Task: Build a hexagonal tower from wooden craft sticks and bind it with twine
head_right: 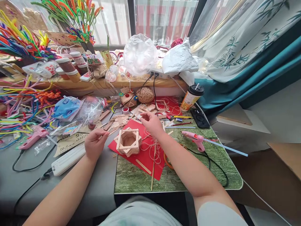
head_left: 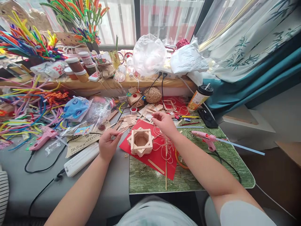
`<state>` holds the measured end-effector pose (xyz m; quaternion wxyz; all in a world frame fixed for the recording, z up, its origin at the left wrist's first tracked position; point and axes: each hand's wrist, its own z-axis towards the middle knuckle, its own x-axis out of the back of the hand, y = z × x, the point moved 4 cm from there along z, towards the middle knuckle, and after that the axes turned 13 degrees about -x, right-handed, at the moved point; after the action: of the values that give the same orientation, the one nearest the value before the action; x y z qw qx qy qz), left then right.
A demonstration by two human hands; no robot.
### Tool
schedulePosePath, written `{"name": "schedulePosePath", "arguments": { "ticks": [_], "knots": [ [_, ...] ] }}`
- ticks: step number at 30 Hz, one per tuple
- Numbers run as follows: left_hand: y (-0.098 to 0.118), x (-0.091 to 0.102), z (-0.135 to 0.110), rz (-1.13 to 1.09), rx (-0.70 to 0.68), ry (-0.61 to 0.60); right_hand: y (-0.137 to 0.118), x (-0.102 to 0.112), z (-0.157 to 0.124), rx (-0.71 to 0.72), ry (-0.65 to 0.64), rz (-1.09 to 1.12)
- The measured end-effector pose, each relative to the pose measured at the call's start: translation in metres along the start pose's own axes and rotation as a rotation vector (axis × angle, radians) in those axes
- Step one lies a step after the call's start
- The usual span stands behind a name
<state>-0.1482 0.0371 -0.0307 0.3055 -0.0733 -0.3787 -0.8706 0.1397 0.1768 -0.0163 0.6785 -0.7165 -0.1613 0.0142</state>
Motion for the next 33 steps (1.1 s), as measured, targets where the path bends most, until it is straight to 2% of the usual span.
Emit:
{"name": "schedulePosePath", "arguments": {
  "ticks": [4, 9, 12, 15, 17, 20, 23, 28, 31, 33],
  "knots": [
    [0.0, -0.004, 0.001, -0.065, -0.013, -0.099, 0.008, 0.016, 0.017, 0.007, 0.126, -0.174],
    [0.006, -0.019, -0.001, -0.36, -0.04, -0.361, 0.009, 0.032, 0.013, 0.029, 0.182, -0.347],
    [0.009, -0.023, -0.004, -0.403, -0.045, -0.483, 0.003, 0.034, -0.005, 0.071, 0.19, -0.427],
    [0.012, -0.022, -0.006, -0.363, -0.066, -0.537, 0.001, 0.028, -0.043, 0.109, 0.152, -0.466],
    [0.013, -0.02, -0.005, -0.355, -0.096, -0.484, 0.003, 0.023, -0.079, 0.144, 0.117, -0.441],
    [0.012, -0.012, -0.002, -0.346, -0.089, -0.247, 0.014, 0.023, -0.135, 0.215, 0.153, -0.465],
    [0.009, -0.005, -0.001, -0.246, -0.009, -0.06, 0.03, 0.028, -0.173, 0.274, 0.153, -0.535],
    [0.006, -0.006, -0.002, -0.176, 0.053, -0.009, 0.052, 0.046, -0.196, 0.333, 0.324, -0.547],
    [0.002, -0.008, -0.003, -0.191, 0.076, 0.015, 0.06, 0.047, -0.199, 0.359, 0.376, -0.597],
    [0.0, -0.01, -0.004, -0.2, 0.072, -0.015, 0.062, 0.046, -0.2, 0.373, 0.413, -0.628]
  ]
}}
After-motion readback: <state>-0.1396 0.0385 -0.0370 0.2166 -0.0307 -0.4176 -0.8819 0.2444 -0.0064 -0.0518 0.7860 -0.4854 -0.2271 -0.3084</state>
